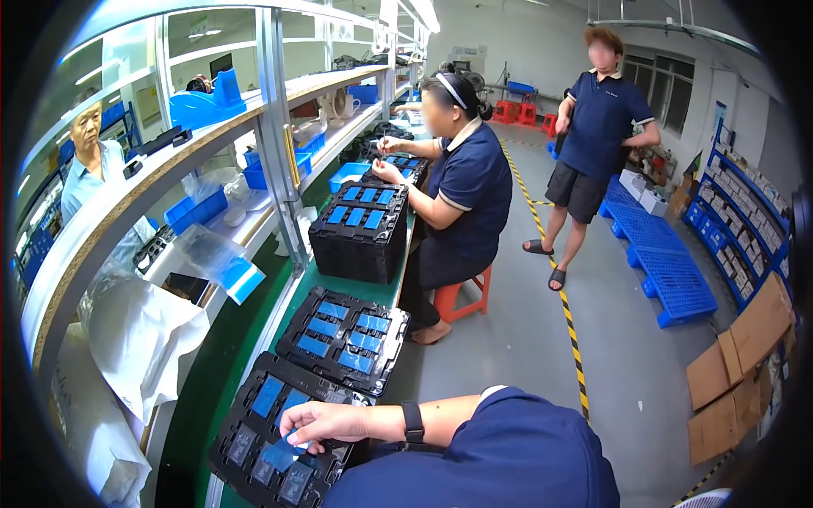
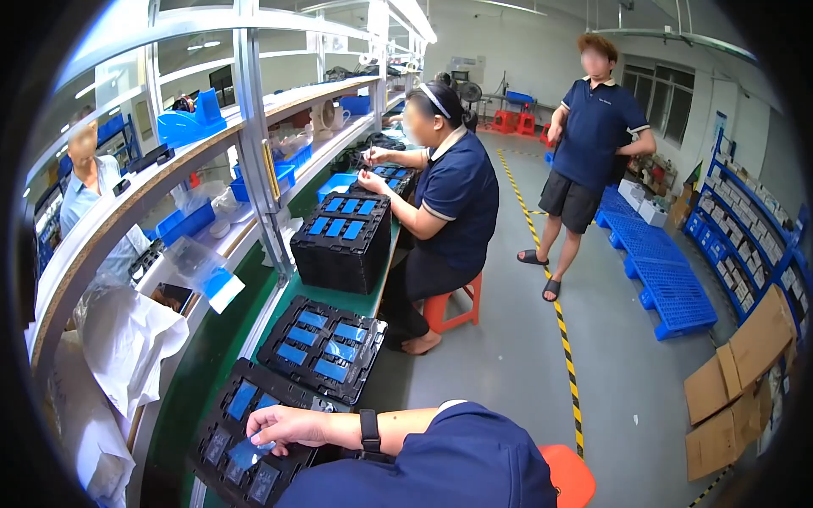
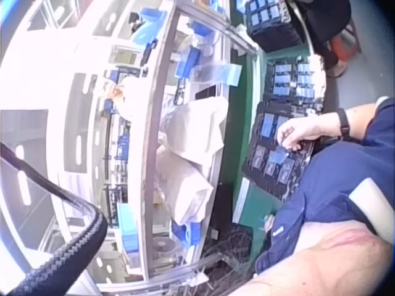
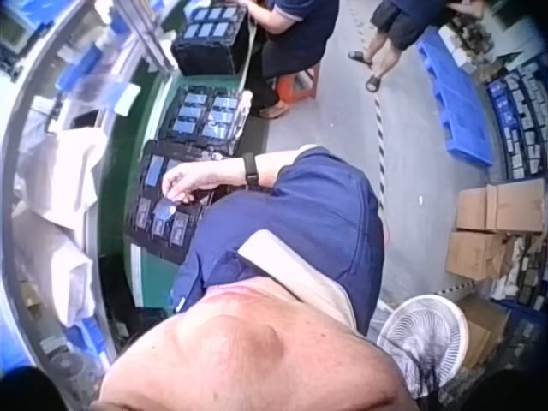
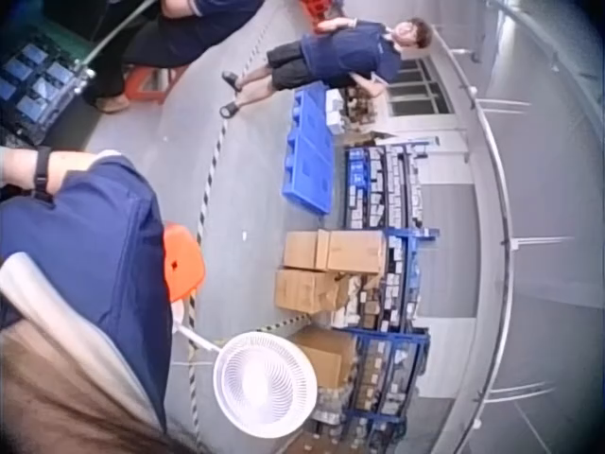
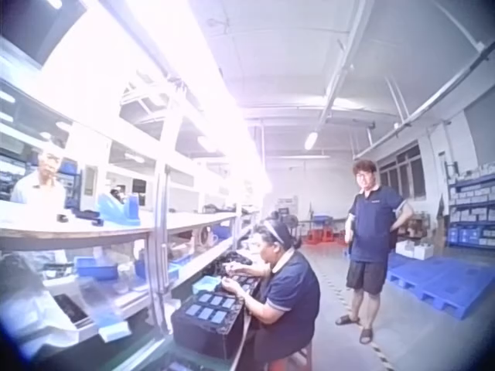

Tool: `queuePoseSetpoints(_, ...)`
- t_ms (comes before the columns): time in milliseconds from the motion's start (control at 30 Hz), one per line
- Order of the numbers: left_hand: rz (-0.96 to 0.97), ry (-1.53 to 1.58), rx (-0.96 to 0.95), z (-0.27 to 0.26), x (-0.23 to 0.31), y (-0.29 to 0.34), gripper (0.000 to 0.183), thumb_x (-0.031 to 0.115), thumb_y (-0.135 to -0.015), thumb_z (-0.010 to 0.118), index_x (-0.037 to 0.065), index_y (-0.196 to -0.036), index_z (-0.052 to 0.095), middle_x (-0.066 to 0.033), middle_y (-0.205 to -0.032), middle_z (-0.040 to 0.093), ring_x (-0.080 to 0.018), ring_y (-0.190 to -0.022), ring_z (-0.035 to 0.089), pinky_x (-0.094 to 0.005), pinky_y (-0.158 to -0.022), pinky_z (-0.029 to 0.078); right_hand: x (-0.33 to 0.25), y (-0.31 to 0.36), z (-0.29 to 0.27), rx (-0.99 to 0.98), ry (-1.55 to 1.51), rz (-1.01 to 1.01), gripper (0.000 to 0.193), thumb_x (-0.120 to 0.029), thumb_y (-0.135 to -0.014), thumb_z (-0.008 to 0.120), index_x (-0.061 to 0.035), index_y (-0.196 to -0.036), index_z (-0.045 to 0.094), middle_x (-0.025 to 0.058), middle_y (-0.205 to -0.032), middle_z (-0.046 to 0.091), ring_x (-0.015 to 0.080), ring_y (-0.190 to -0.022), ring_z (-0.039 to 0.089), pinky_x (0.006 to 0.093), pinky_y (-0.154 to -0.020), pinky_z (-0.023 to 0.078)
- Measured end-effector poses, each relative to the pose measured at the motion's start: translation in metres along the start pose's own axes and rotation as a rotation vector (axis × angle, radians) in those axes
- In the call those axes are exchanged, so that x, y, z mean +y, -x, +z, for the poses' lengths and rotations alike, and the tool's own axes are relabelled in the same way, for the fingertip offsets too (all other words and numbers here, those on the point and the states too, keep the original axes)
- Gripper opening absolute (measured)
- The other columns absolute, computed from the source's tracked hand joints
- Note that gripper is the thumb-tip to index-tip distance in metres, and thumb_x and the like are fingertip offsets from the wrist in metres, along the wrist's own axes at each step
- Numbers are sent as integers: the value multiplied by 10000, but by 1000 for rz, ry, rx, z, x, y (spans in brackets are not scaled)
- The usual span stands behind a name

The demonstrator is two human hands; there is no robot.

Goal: Peeling blue adhesive strips and applying them to electronic component frames on an assembly line.

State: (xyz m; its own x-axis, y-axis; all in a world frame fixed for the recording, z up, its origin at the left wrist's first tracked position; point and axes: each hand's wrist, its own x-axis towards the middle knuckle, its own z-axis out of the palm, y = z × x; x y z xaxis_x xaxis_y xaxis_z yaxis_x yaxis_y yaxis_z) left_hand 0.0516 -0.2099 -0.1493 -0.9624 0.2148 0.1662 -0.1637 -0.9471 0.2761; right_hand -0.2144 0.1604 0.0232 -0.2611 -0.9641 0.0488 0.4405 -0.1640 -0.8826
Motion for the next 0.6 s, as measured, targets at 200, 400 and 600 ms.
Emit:
queuePoseSetpoints(200,13,3,28,-4,-7,13,220,223,-900,402,60,-1035,458,-61,-809,473,-179,-658,476,-345,-610,385,1,2,-7,-63,-80,45,189,-208,-840,627,-49,-911,552,-7,-817,543,48,-644,511,197,-547,422)
queuePoseSetpoints(400,24,0,63,-5,-9,27,214,216,-896,409,62,-1035,461,-60,-814,477,-178,-665,478,-344,-618,385,-2,2,-5,-61,-54,36,188,-206,-841,627,-48,-910,552,-10,-813,544,52,-653,516,196,-552,421)
queuePoseSetpoints(600,36,2,96,-8,-14,41,209,209,-892,416,65,-1035,463,-59,-819,480,-177,-672,479,-343,-626,385,-1,0,-5,-56,-39,27,198,-202,-841,627,-39,-922,548,-1,-815,550,52,-632,521,194,-547,420)
